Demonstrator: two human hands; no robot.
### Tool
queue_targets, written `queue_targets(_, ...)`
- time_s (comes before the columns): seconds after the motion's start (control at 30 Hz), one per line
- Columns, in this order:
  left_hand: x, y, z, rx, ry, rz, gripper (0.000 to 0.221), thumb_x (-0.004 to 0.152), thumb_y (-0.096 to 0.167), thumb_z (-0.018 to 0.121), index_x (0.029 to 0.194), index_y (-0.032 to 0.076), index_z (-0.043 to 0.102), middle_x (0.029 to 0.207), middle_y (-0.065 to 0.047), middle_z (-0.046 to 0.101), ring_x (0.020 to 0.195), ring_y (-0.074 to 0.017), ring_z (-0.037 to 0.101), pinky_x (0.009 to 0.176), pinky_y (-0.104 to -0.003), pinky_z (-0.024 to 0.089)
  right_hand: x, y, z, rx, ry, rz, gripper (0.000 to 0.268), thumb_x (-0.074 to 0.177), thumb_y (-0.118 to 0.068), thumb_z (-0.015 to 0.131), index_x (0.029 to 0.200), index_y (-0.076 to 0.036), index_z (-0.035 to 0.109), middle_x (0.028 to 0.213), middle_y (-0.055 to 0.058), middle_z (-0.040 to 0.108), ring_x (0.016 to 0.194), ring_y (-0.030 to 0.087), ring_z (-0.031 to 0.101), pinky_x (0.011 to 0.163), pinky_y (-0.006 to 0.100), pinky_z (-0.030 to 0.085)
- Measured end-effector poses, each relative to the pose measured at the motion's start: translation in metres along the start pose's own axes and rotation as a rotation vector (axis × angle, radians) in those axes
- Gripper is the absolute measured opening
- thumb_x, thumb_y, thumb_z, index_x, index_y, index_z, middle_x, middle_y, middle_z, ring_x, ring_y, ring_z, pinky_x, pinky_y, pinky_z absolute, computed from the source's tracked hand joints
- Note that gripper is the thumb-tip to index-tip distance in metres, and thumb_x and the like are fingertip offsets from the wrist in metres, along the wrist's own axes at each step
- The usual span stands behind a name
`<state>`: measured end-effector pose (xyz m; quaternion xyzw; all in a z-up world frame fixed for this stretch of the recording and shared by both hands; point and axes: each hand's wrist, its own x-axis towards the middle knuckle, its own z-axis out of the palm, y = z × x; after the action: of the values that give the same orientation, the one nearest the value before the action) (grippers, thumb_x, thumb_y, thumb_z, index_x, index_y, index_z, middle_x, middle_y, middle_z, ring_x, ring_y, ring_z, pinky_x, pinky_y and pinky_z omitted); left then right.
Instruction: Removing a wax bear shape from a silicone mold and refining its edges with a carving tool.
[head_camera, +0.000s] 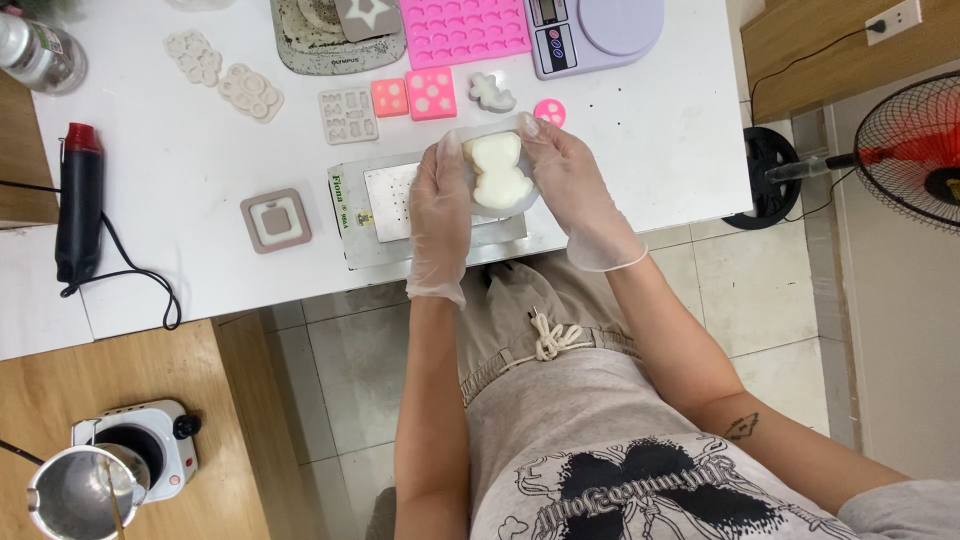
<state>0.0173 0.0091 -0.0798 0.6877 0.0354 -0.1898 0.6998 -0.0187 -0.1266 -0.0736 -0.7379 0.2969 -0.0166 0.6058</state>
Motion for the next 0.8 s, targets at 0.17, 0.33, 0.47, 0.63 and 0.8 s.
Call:
queue_targets(0.17,0.004,-0.002,0.001,-0.008,0.045,-0.144,0.053,0.104,0.054,0.043,0.127,0.010,0.061,0.122,-0.014,0.064,0.124,-0.0228,0.057,0.113,-0.043,0.044,0.010,0.015,-0.004,0.009,-0.044,0.027,0.041,0.109,-0.031,0.045,0.124,-0.002,0.070,0.100,0.016,0.068,0.105,0.025,0.063,0.100,0.045,0.050)
queue_targets(0.33,0.013,-0.019,0.006,-0.075,0.073,-0.230,0.061,0.100,0.059,0.047,0.133,0.011,0.059,0.127,-0.015,0.064,0.128,-0.0247,0.057,0.115,-0.043,0.042,0.014,0.010,-0.008,-0.027,-0.063,0.117,0.044,0.107,-0.031,0.045,0.136,-0.003,0.063,0.119,0.025,0.069,0.125,0.038,0.064,0.107,0.051,0.047)
queue_targets(0.47,0.016,-0.027,0.005,-0.140,0.075,-0.257,0.062,0.098,0.061,0.051,0.133,0.011,0.061,0.128,-0.015,0.066,0.126,-0.0230,0.058,0.115,-0.042,0.042,0.010,0.001,-0.008,0.007,-0.068,0.137,0.047,0.107,-0.031,0.044,0.140,-0.002,0.060,0.123,0.025,0.068,0.126,0.038,0.063,0.109,0.053,0.047)
queue_targets(0.63,0.013,-0.020,0.006,-0.028,0.043,-0.236,0.058,0.099,0.059,0.048,0.130,0.012,0.059,0.126,-0.016,0.064,0.118,-0.0247,0.061,0.099,-0.041,0.058,0.002,-0.012,-0.004,0.034,-0.050,0.174,0.051,0.106,-0.034,0.044,0.142,-0.001,0.058,0.132,0.028,0.064,0.132,0.043,0.057,0.111,0.057,0.043)
queue_targets(0.8,0.003,-0.005,0.007,0.105,-0.004,-0.209,0.038,0.102,0.051,0.045,0.119,0.019,0.058,0.102,-0.017,0.067,0.081,-0.0243,0.072,0.059,-0.028,0.069,-0.005,-0.018,0.000,0.013,-0.042,0.184,0.054,0.105,-0.040,0.047,0.141,-0.002,0.058,0.136,0.029,0.061,0.135,0.047,0.052,0.112,0.061,0.040)
